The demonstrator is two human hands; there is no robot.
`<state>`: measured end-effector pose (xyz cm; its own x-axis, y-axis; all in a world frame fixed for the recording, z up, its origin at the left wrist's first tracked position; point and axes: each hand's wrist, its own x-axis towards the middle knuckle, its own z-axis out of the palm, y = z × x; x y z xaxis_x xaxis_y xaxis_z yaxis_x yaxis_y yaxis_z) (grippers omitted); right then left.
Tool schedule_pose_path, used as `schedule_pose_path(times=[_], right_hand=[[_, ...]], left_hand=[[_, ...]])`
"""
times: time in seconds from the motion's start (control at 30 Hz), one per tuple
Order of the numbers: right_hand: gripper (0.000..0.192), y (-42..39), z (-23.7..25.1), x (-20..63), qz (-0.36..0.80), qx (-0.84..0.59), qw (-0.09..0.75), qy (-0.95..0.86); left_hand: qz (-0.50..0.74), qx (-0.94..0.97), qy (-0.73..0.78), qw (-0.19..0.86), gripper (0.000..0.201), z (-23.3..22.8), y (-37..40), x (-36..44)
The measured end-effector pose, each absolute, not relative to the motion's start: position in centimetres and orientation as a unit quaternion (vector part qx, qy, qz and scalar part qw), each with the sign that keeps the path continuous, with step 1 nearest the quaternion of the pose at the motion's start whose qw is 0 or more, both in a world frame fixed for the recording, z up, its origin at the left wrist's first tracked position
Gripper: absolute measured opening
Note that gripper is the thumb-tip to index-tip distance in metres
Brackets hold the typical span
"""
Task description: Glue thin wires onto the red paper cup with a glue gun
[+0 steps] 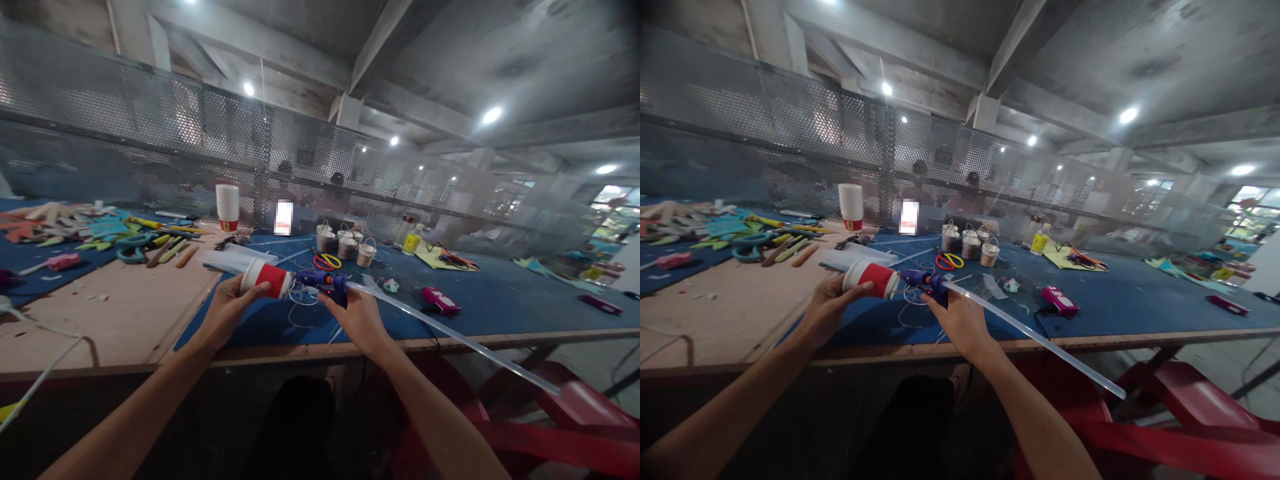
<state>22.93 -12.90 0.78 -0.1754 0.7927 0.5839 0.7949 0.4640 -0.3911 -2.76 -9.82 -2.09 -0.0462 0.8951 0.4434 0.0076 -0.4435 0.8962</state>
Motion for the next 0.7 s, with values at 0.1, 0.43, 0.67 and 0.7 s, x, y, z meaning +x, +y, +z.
schedule_pose_path(times=[0.1, 0.43, 0.67, 0.7], right_hand=[[0.033, -12.2, 0.9, 22.9, 0.026, -0.518, 0.4, -0.755], [0.031, -9.0, 1.8, 26.4, 0.473, -0.391, 0.565, -0.551], [0.047, -7.6, 1.0, 31.6, 0.401, -0.503, 0.511, -0.57], [0.051, -7.3, 0.8, 32.2, 0.367, -0.524, 0.494, -0.589]], left_hand=[[0.627, 0.576, 0.373, 0.369, 0.022, -2.3, -9.7, -2.7], [0.645, 0.561, 0.346, 0.386, 0.015, -2.5, -9.5, -2.7], [0.643, 0.557, 0.344, 0.399, 0.021, -2.7, -9.2, -2.9], [0.641, 0.557, 0.345, 0.401, 0.019, -2.7, -9.3, -2.9]])
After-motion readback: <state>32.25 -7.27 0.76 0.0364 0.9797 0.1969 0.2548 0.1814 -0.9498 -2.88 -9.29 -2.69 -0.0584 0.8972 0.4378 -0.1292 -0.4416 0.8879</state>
